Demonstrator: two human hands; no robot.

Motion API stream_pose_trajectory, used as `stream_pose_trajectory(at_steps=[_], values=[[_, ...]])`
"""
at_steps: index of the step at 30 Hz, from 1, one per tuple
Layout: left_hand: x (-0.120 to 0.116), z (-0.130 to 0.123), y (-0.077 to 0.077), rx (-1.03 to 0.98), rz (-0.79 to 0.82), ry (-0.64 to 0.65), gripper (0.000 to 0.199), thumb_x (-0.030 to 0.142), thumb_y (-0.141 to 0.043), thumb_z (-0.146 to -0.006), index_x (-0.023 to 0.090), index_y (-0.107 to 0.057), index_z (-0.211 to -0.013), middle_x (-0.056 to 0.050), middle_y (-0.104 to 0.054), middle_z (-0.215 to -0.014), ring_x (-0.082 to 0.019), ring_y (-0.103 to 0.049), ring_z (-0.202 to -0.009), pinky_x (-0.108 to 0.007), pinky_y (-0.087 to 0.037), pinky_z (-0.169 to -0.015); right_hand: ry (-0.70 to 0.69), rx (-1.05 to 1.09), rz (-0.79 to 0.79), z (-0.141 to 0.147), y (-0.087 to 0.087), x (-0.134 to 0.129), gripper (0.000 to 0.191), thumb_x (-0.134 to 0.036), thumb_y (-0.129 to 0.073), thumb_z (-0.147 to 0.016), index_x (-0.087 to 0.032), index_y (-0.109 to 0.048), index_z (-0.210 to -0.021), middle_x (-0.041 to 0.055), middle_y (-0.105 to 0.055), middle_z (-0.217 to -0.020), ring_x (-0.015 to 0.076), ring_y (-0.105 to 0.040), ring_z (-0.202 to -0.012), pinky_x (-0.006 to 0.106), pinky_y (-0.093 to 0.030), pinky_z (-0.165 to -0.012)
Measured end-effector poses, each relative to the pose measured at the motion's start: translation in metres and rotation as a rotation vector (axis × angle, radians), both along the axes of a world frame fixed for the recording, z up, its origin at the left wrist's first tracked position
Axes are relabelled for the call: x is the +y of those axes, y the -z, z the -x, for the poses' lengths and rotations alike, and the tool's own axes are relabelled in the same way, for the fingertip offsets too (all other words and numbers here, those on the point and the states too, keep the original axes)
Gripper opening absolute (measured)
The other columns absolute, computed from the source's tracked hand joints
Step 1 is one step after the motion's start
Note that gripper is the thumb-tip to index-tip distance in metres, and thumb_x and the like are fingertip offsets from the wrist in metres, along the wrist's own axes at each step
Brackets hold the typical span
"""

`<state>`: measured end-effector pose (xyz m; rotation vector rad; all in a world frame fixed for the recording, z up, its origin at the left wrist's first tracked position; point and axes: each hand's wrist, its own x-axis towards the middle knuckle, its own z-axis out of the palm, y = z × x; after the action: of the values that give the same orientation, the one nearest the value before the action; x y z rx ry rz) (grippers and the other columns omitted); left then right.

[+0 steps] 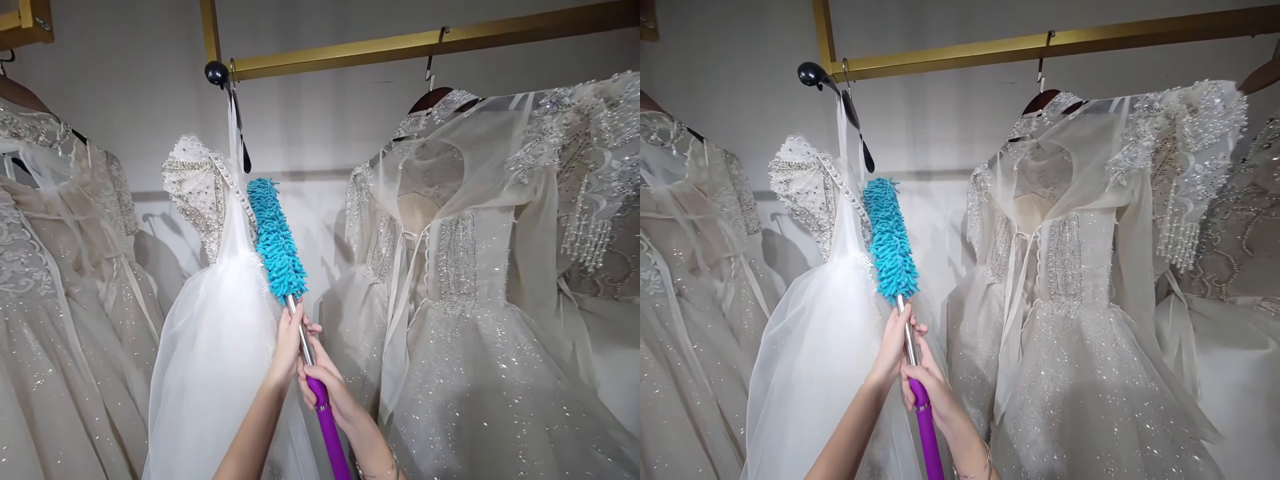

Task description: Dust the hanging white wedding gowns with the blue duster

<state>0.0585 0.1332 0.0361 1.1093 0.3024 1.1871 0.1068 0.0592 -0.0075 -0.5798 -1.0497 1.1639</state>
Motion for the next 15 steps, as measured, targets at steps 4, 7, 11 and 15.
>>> stream_pose_trajectory(at_steps=[4,7,11,15], values=[[-0.001,-0.016,0.051,0.180,0.002,0.004,0.054,0.057,-0.058,-0.072,0.022,-0.039,-0.108,0.013,-0.042,-0.057,-0.011,-0.062,-0.046,-0.015,-0.037,-0.040,0.025,0.097,0.186,-0.012,0.052,-0.019,0.065,-0.028,-0.054,-0.079,-0.023,-0.026,-0.137,-0.0077,-0.054,-0.065,0.0007,-0.037,-0.030,0.013,-0.035,-0.029],[-0.011,-0.027,0.066,0.309,-0.020,0.062,0.057,0.059,-0.061,-0.067,0.020,-0.039,-0.102,0.012,-0.046,-0.055,-0.011,-0.056,-0.036,-0.020,-0.039,-0.037,0.097,0.046,0.260,-0.020,0.078,-0.037,0.083,-0.045,-0.060,-0.078,-0.022,-0.012,-0.142,-0.0105,-0.049,-0.058,-0.0002,-0.028,-0.029,0.011,-0.030,-0.026],[-0.040,-0.024,0.042,0.300,-0.158,0.154,0.044,0.051,-0.058,-0.076,0.021,-0.042,-0.104,0.011,-0.049,-0.056,-0.010,-0.053,-0.037,-0.023,-0.043,-0.042,0.257,-0.146,0.212,-0.021,0.069,-0.064,0.081,-0.056,-0.050,-0.082,-0.029,-0.003,-0.143,-0.0121,-0.045,-0.056,0.0012,-0.030,-0.030,0.014,-0.032,-0.029],[-0.073,0.003,0.022,0.252,-0.205,0.093,0.032,0.045,-0.052,-0.083,0.022,-0.044,-0.104,0.009,-0.048,-0.056,-0.011,-0.052,-0.039,-0.025,-0.043,-0.047,0.239,-0.285,0.145,-0.011,0.064,-0.078,0.068,-0.055,-0.047,-0.084,-0.033,-0.016,-0.141,-0.0107,-0.045,-0.058,0.0008,-0.029,-0.032,0.016,-0.026,-0.033]])
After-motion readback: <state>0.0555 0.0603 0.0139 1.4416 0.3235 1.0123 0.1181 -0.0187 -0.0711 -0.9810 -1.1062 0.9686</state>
